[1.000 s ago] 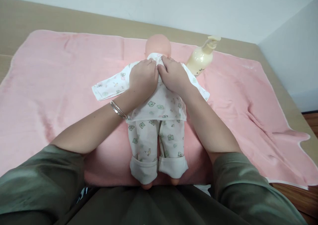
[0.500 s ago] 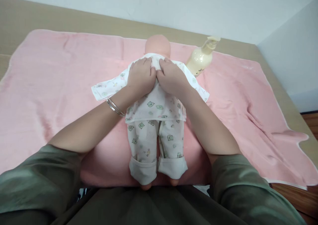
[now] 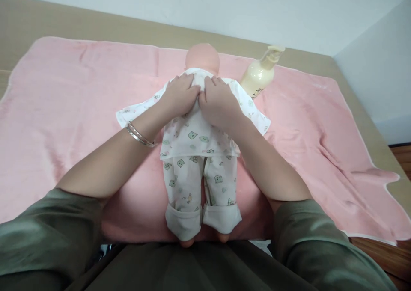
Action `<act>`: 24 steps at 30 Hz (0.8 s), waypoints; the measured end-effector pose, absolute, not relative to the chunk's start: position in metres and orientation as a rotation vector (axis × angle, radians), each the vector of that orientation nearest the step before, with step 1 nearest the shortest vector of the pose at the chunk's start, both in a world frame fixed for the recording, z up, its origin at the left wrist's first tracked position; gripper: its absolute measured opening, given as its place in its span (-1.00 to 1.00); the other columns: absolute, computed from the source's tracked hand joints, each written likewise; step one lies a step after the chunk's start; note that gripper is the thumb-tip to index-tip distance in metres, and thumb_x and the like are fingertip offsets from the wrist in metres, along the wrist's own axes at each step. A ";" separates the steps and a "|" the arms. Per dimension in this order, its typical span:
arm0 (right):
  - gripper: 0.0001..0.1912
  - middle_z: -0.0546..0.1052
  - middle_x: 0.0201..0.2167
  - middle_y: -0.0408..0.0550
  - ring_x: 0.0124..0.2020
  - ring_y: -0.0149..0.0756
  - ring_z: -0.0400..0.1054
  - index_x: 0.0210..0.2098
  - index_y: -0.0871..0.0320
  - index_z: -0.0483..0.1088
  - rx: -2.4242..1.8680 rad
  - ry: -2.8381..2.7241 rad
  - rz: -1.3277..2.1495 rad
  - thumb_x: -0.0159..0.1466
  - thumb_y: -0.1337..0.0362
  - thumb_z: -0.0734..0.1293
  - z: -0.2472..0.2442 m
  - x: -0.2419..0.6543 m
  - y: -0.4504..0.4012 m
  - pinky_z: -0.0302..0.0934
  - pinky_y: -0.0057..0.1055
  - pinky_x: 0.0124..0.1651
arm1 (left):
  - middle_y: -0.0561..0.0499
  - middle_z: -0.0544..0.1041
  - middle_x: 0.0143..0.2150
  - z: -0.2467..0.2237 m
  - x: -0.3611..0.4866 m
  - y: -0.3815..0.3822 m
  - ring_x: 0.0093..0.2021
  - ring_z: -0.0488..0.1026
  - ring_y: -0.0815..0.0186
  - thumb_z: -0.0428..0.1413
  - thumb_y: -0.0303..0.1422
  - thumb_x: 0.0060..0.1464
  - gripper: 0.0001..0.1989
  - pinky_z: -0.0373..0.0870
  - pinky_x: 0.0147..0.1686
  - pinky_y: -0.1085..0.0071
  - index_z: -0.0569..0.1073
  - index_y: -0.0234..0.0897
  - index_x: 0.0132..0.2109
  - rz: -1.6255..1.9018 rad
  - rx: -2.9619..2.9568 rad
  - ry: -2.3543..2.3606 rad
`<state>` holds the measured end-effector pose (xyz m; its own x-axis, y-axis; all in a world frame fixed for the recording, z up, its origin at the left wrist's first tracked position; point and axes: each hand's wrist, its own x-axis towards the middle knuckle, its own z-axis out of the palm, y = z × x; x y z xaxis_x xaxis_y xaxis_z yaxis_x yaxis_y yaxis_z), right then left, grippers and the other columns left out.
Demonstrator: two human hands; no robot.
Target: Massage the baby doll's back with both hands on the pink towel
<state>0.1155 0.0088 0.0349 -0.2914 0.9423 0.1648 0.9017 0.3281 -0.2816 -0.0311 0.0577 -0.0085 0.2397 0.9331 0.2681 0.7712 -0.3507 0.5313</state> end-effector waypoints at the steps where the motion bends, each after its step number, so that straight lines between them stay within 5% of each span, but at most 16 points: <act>1: -0.58 0.45 0.21 0.31 0.40 0.18 0.23 0.16 0.35 0.36 -1.629 -2.333 0.161 0.47 0.37 0.03 0.039 0.113 0.001 0.12 0.16 0.48 | -0.19 0.59 -0.08 -0.007 -0.034 0.060 0.05 0.53 -0.06 -0.07 -0.27 0.31 -0.77 0.46 0.15 -0.10 0.48 -0.15 -0.13 0.782 2.212 1.577; 7: -0.63 0.57 0.02 0.25 0.13 0.13 0.47 -0.09 0.27 0.45 -1.635 -2.507 0.157 0.43 0.46 0.03 0.055 0.122 0.000 0.34 0.02 0.27 | -0.28 0.55 0.06 -0.005 -0.024 0.034 0.29 0.42 -0.20 -0.13 -0.25 0.37 -0.67 0.28 0.35 -0.20 0.49 -0.24 0.02 0.810 2.268 1.660; 12: -0.52 0.55 0.09 0.27 0.16 0.12 0.45 0.03 0.29 0.42 -1.732 -2.224 0.347 0.54 0.14 -0.02 0.039 0.143 0.038 0.33 0.07 0.28 | -0.42 0.42 0.32 0.004 -0.007 0.000 0.47 0.21 -0.26 -0.14 -0.32 0.32 -0.51 0.10 0.47 -0.26 0.38 -0.44 0.27 0.821 2.403 1.632; 20: -0.50 0.43 0.25 0.39 0.44 0.27 0.21 0.19 0.43 0.33 -1.654 -2.279 0.203 0.53 0.20 0.02 0.026 0.126 0.017 0.12 0.27 0.49 | -0.34 0.59 -0.04 0.021 -0.023 0.032 0.04 0.55 -0.18 -0.11 -0.27 0.32 -0.72 0.49 0.11 -0.14 0.45 -0.28 -0.12 0.638 2.204 1.775; 24: -0.50 0.31 0.37 0.47 0.52 0.31 0.08 0.29 0.53 0.24 -1.657 -2.233 0.205 0.51 0.30 0.03 0.028 0.112 0.004 0.05 0.22 0.55 | -0.35 0.58 -0.04 0.021 -0.024 0.035 0.06 0.56 -0.17 -0.16 -0.22 0.39 -0.68 0.49 0.13 -0.10 0.42 -0.28 -0.14 0.571 2.164 1.828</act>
<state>0.1125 0.0037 0.0283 -0.2539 0.9479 0.1925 0.8971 0.3052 -0.3196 -0.0240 0.0346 0.0214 0.1359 0.9817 0.1335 0.8833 -0.1811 0.4325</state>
